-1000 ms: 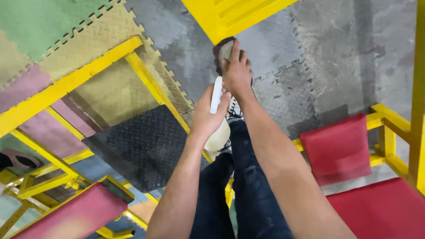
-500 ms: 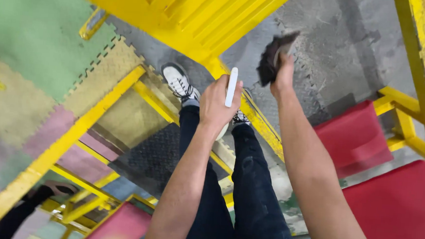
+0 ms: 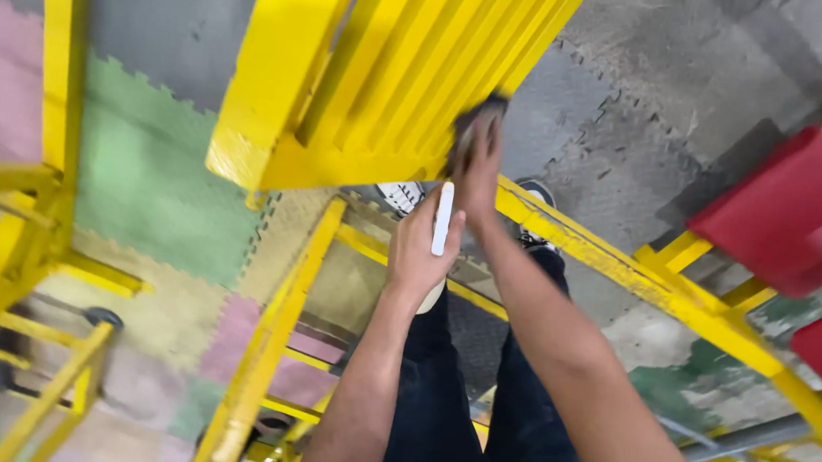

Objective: Spraying and wiping down various yellow gym machines, red pads, and frame components with a cleaning solution and cloth.

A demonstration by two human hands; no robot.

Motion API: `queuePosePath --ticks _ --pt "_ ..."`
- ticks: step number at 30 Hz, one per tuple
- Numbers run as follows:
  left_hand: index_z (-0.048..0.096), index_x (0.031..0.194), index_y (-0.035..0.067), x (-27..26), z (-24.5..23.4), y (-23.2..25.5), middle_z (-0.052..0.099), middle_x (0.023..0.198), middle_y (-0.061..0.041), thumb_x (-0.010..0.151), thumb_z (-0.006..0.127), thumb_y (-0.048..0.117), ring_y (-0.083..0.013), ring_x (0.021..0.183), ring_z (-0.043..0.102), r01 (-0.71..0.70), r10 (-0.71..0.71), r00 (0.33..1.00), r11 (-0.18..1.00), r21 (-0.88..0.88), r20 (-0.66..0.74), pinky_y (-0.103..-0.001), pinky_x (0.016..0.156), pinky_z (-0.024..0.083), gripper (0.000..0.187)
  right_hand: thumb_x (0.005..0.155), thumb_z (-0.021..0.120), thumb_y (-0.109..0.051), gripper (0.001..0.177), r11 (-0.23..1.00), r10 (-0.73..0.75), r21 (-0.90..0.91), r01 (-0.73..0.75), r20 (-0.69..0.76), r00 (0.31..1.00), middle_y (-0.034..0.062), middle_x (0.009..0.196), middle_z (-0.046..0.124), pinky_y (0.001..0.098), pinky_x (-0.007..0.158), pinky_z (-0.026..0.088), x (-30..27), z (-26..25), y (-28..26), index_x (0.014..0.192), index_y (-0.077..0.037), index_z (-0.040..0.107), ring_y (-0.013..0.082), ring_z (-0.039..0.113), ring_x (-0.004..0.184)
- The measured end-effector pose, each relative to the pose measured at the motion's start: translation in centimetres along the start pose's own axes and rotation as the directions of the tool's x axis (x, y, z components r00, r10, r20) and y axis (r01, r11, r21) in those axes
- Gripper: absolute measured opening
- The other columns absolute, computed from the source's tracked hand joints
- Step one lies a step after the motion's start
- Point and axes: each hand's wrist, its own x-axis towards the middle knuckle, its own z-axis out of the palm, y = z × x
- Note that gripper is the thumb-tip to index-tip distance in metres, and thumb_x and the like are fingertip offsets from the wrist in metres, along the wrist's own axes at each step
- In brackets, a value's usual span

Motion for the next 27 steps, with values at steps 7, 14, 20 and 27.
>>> queuePosePath --ticks 7,14,20,27 --pt "0.063 0.128 0.004 2.2 -3.1 1.1 0.072 0.109 -0.023 0.094 0.065 0.025 -0.0453 0.100 0.069 -0.033 0.028 0.996 0.997 0.068 0.084 -0.051 0.081 0.056 0.040 0.086 0.057 0.009 0.067 0.999 0.045 -0.019 -0.048 -0.131 0.990 0.0278 0.165 0.031 0.0432 0.122 0.035 6.9 -1.9 -0.9 0.151 -0.006 0.051 0.0459 0.035 0.150" --pt "0.061 0.131 0.004 2.8 -4.0 1.4 0.071 0.114 -0.022 0.095 0.065 0.023 -0.0450 0.103 0.068 -0.134 0.121 0.983 0.987 0.094 0.139 -0.051 0.085 0.056 0.040 0.091 0.059 0.009 0.060 0.996 -0.057 -0.077 0.036 -0.297 0.953 0.0250 0.160 0.043 0.0436 0.127 0.032 12.8 -3.3 2.0 0.150 -0.001 0.053 0.0435 0.040 0.150" --pt "0.063 0.131 0.005 3.4 -4.2 3.0 0.072 0.110 -0.021 0.095 0.065 0.024 -0.0435 0.101 0.069 -0.054 0.031 0.972 0.994 0.094 0.233 -0.050 0.084 0.056 0.041 0.085 0.065 0.003 0.053 0.992 0.024 -0.122 -0.032 -0.067 0.997 0.0312 0.149 0.048 0.0481 0.118 0.039 2.6 -3.6 -4.8 0.138 0.002 0.059 0.0485 0.046 0.139" --pt "0.062 0.131 0.003 2.6 -5.6 4.0 0.072 0.112 -0.023 0.094 0.065 0.023 -0.0429 0.102 0.069 -0.159 0.134 0.965 0.982 0.098 0.225 -0.049 0.086 0.056 0.042 0.083 0.060 0.006 0.053 0.993 0.058 -0.093 -0.070 -0.129 0.990 0.0229 0.134 0.066 0.0429 0.113 0.053 9.9 -4.2 -0.4 0.134 -0.006 0.066 0.0429 0.062 0.129"
